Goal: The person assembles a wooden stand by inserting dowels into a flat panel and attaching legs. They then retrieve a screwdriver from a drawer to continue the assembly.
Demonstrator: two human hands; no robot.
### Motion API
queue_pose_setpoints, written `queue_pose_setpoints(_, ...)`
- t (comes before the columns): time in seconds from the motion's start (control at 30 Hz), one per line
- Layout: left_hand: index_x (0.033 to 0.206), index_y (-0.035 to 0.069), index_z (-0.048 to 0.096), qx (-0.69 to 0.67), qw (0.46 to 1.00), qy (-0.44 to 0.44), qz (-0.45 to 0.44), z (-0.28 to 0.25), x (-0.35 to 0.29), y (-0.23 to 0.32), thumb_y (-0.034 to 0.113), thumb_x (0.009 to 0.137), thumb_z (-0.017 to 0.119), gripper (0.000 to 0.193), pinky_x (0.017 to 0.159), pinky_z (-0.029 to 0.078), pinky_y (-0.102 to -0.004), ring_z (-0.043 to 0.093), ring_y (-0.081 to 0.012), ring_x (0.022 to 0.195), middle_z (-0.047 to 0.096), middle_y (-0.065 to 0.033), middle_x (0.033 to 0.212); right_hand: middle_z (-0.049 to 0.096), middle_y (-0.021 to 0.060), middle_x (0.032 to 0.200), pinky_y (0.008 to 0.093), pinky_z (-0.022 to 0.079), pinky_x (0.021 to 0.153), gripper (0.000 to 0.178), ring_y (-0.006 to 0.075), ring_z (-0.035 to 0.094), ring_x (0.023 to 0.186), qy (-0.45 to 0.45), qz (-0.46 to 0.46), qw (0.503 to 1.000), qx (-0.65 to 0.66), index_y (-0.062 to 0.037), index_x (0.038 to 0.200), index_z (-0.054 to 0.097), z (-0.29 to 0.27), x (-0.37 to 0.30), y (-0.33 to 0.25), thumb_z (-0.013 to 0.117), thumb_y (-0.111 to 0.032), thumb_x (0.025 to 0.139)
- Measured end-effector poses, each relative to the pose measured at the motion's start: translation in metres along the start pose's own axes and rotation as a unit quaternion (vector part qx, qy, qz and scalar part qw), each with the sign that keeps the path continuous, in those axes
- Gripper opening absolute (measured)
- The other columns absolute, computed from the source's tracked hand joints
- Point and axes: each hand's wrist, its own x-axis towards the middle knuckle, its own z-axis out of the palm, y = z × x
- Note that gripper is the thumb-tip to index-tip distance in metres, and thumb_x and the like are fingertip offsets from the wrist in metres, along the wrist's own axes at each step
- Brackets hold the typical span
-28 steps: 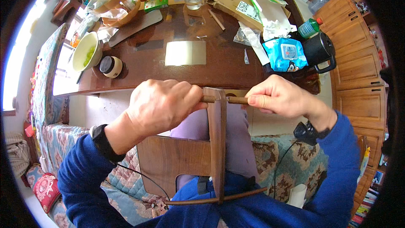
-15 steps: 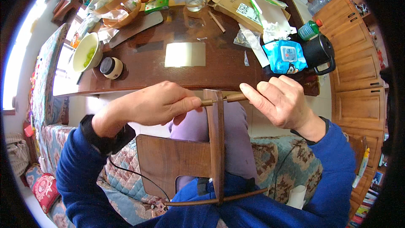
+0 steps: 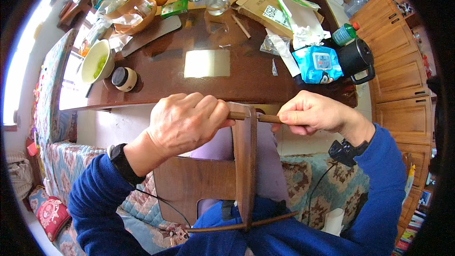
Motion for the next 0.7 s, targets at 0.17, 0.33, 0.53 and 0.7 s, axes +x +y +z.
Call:
queue_pose_setpoints(0.17,0.096,0.006,0.063,-0.26,0.944,-0.182,-0.088,-0.011,0.003,-0.02,0.035,0.102,0.059,0.03,0.058,0.051,-0.0393,0.064,-0.0288,0.064,0.062,-0.0098,0.071,0.058,0.0061,0.073,0.034,0.049,0.055,0.03,0.0217,0.06,0.06,0.331,-0.355,0.712,-0.507,-0.0028,0.111,0.071,0.02,0.0,0.014,0.073,-0.022,0.088)
queue_pose_setpoints(0.33,0.106,0.002,0.07,-0.577,0.665,-0.428,-0.207,-0.014,0.016,-0.045,0.04,0.11,0.045,0.046,0.059,0.051,-0.0357,0.06,-0.0155,0.063,0.06,-0.0017,0.07,0.051,0.0021,0.069,0.0333,0.042,0.049,0.034,0.0175,0.055,0.058,0.315,-0.409,0.554,-0.653,-0.0056,0.114,0.072,0.01,0.004,0.016,0.075,-0.019,0.082)
queue_pose_setpoints(0.53,0.09,0.004,0.069,-0.352,0.9,-0.225,-0.122,-0.007,0.007,-0.026,0.038,0.106,0.051,0.042,0.062,0.052,-0.0452,0.069,-0.0312,0.067,0.066,-0.0147,0.07,0.054,0.0039,0.068,0.0338,0.043,0.051,0.026,0.0188,0.055,0.055,0.299,-0.379,0.71,-0.512,-0.0046,0.11,0.073,0.015,0.01,0.021,0.074,-0.018,0.087)
queue_pose_setpoints(0.7,0.088,0.01,0.057,-0.045,0.993,-0.1,-0.05,-0.006,0.0,-0.006,0.041,0.094,0.067,0.032,0.055,0.052,-0.0418,0.066,-0.0294,0.064,0.06,-0.0079,0.068,0.058,0.0017,0.063,0.0275,0.04,0.049,0.024,0.0129,0.052,0.053,0.105,-0.153,0.98,-0.074,-0.0025,0.102,0.074,0.01,0.004,0.015,0.065,-0.025,0.1)
